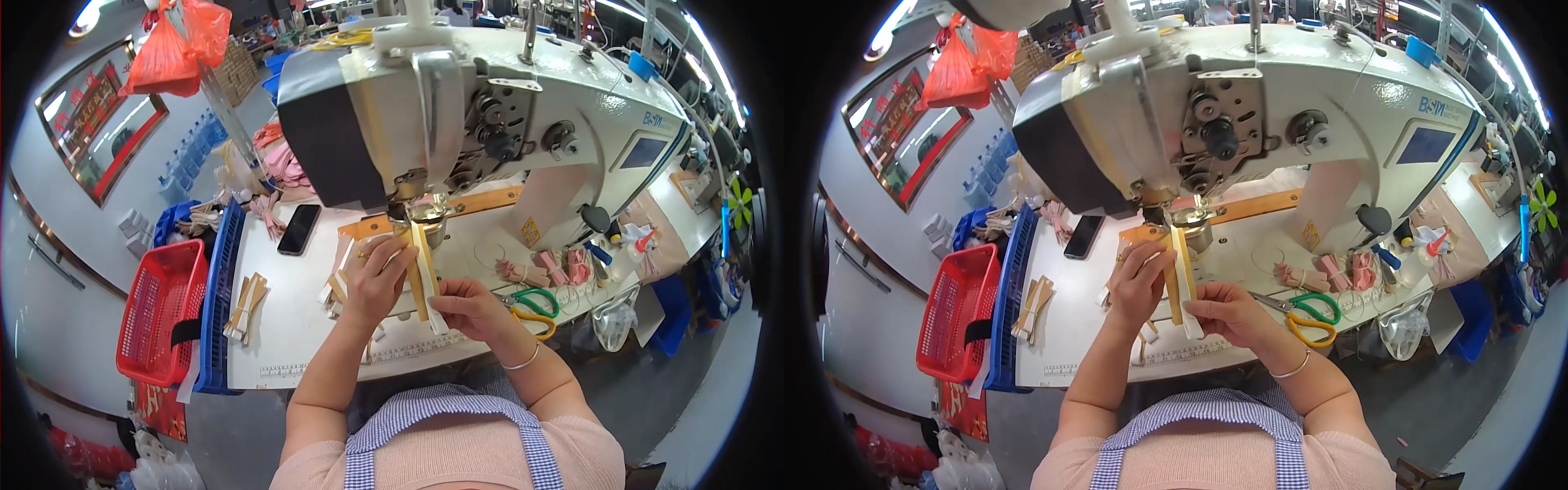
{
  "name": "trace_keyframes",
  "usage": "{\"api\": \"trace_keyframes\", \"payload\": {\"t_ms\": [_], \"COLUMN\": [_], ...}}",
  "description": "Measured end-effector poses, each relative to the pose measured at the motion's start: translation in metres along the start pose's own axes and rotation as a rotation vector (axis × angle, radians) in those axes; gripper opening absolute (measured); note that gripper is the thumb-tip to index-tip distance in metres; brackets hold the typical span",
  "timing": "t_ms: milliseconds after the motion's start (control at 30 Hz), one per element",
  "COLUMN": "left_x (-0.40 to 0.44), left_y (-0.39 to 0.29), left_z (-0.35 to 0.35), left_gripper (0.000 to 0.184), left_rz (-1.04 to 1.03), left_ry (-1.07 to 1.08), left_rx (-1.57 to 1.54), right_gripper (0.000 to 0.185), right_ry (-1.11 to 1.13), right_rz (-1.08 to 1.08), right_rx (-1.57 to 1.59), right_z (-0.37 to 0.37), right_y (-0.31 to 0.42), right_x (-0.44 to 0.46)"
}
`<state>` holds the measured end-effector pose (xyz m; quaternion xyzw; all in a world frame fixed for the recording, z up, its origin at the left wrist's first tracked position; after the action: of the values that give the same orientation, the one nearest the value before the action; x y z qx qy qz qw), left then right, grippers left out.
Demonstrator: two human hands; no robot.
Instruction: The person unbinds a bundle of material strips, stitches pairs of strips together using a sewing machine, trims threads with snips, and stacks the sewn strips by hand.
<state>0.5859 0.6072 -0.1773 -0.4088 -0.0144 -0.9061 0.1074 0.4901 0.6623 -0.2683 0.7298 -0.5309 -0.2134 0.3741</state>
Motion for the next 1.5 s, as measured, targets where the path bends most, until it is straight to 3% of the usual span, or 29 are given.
{"api": "trace_keyframes", "payload": {"t_ms": [333, 400, 1500], "left_x": [0.001, 0.0, 0.004], "left_y": [-0.002, -0.006, 0.016], "left_z": [-0.004, 0.002, -0.013], "left_gripper": [0.028, 0.028, 0.025], "left_rz": [0.116, 0.16, 0.131], "left_ry": [0.053, 0.056, -0.007], "left_rx": [-0.125, -0.126, -0.126], "right_gripper": [0.01, 0.011, 0.014], "right_ry": [0.017, 0.121, -0.006], "right_rz": [0.023, 0.053, 0.052], "right_rx": [0.107, 0.095, -0.178], "right_z": [-0.007, -0.014, 0.005], "right_y": [0.009, 0.011, 0.01], "right_x": [0.0, -0.003, 0.013]}}
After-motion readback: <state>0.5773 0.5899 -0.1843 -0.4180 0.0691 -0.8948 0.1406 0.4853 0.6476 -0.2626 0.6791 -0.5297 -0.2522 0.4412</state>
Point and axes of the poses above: each hand's wrist, its own x-axis towards the middle knuckle, its own z-axis out of the back of the hand, y = z × x, the point moved 8 cm from there along x, towards the middle knuckle, and after that the axes turned 15 degrees about y, right-handed, at the moved point
